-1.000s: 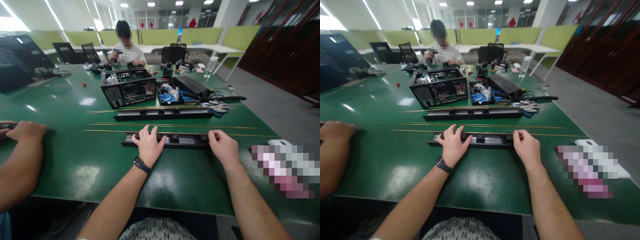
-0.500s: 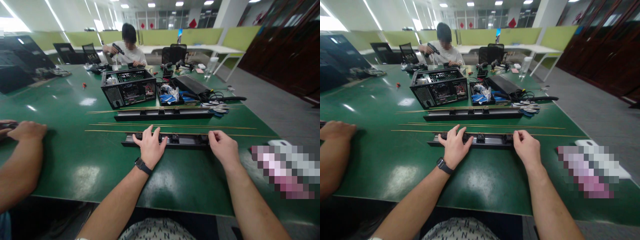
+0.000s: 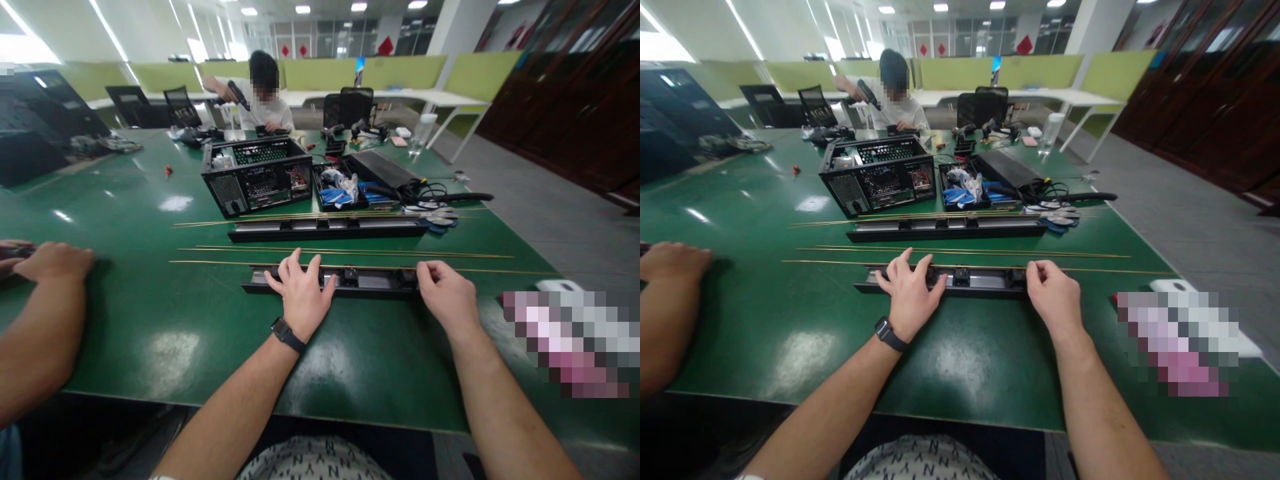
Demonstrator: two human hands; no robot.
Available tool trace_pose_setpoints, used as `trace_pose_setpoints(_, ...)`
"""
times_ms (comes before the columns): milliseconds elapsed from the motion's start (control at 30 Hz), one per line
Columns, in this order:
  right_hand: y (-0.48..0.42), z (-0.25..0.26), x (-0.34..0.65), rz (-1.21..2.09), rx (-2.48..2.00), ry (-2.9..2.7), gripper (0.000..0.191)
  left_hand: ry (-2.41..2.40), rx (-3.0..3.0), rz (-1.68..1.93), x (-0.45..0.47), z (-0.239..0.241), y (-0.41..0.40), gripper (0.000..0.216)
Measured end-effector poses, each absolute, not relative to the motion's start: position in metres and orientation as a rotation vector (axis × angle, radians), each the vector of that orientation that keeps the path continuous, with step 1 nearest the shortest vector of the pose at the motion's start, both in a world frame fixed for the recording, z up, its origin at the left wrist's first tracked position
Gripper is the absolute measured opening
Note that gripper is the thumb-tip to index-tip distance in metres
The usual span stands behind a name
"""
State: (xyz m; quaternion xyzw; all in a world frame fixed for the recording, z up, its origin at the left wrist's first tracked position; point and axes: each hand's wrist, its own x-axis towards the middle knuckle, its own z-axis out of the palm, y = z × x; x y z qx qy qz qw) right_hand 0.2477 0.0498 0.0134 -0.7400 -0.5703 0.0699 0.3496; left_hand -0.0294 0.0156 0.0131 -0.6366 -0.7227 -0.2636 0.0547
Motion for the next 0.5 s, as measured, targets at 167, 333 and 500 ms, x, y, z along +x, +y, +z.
trace_pose_setpoints(167, 0.0495, 0.0132, 0.2476, 0.183, -1.911, -1.485, 0.032, -2.216, -1.885, -0.803, -0.028, 0.0123, 0.0147, 0.05)
trace_pose_setpoints(333, 0.0502, 0.012, 0.2482, 0.201, -1.923, -1.472, 0.033, -2.227, -1.856, -0.83, -0.0288, 0.0118, 0.0154, 0.051)
trace_pose_setpoints(500, 0.0508, 0.0112, 0.2486, 0.205, -1.937, -1.469, 0.034, -2.215, -1.852, -0.772, -0.0281, 0.0103, 0.0154, 0.048)
